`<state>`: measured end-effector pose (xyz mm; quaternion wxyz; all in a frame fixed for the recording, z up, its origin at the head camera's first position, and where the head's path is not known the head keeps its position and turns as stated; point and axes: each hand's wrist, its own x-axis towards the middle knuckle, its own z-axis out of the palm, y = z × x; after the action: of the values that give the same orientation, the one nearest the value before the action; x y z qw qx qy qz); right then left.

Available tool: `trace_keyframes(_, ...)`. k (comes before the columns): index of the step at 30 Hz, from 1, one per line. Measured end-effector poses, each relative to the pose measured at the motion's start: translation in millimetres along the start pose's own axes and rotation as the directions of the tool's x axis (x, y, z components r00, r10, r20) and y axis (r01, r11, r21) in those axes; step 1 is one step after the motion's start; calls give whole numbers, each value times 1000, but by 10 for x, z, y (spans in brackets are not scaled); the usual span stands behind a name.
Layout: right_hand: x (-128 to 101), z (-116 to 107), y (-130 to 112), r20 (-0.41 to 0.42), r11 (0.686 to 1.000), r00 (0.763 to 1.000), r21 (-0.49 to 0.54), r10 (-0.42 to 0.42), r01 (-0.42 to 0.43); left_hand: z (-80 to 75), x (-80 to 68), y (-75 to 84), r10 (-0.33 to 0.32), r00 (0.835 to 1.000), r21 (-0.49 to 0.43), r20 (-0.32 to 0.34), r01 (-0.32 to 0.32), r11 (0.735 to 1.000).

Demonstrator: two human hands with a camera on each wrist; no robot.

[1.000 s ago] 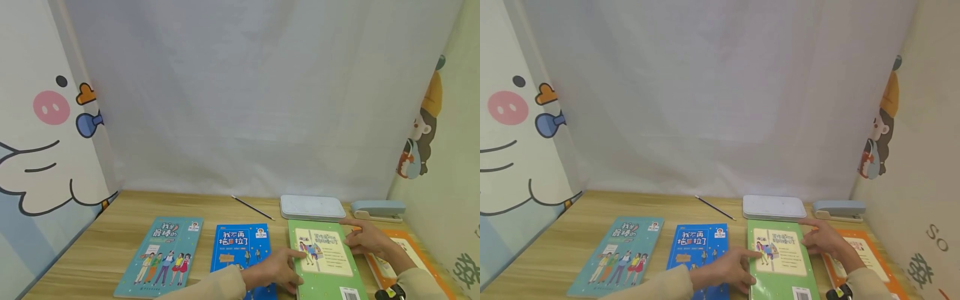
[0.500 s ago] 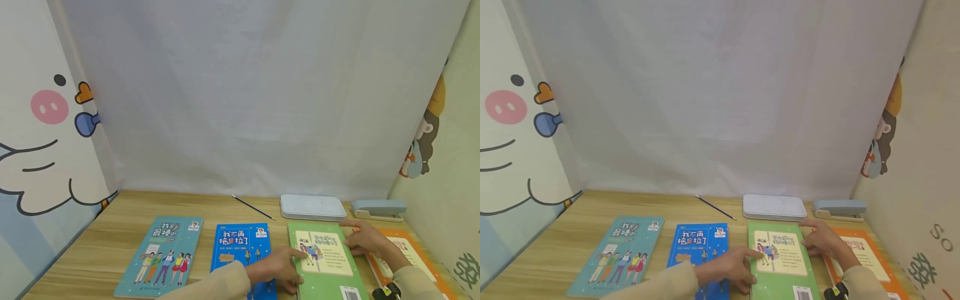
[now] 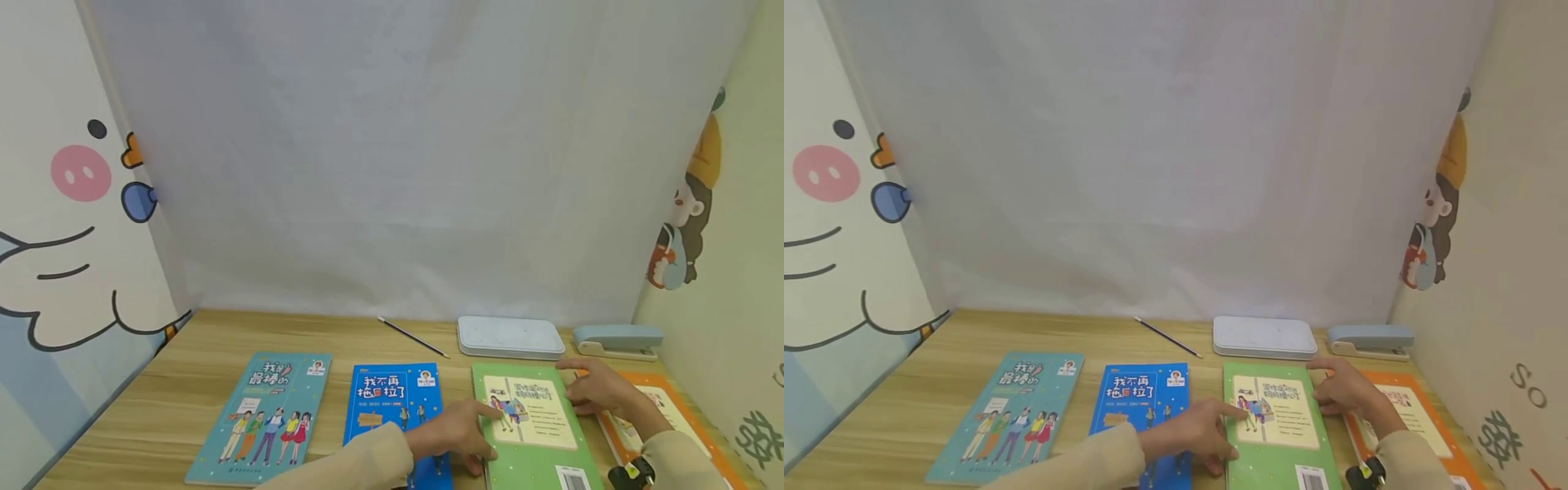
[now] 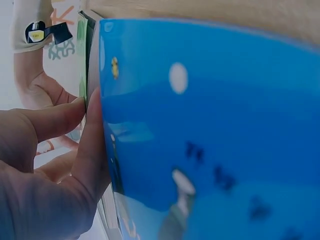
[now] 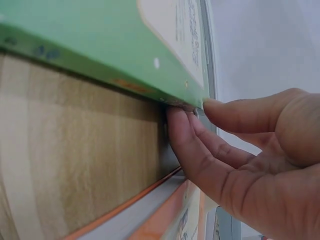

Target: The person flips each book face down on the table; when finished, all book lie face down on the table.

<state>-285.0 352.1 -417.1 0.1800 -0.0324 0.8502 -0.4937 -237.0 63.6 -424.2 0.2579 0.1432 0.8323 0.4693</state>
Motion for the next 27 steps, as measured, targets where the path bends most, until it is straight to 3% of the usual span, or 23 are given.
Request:
trace_keyframes(15, -37, -26, -32, -7, 1000, 1000, -16, -4, 4, -13, 4, 29, -6, 1000, 34, 24, 5, 999)
trace_keyframes(22, -53, -50, -114, -28, 999, 999, -35, -31, 30, -64, 0, 56, -40, 999, 120, 32, 36, 992)
trace_keyframes(27, -64, -76, -166, -36, 996, 997, -52, -71, 69, -142, -41, 50, 11, 1000, 143, 22, -14, 990)
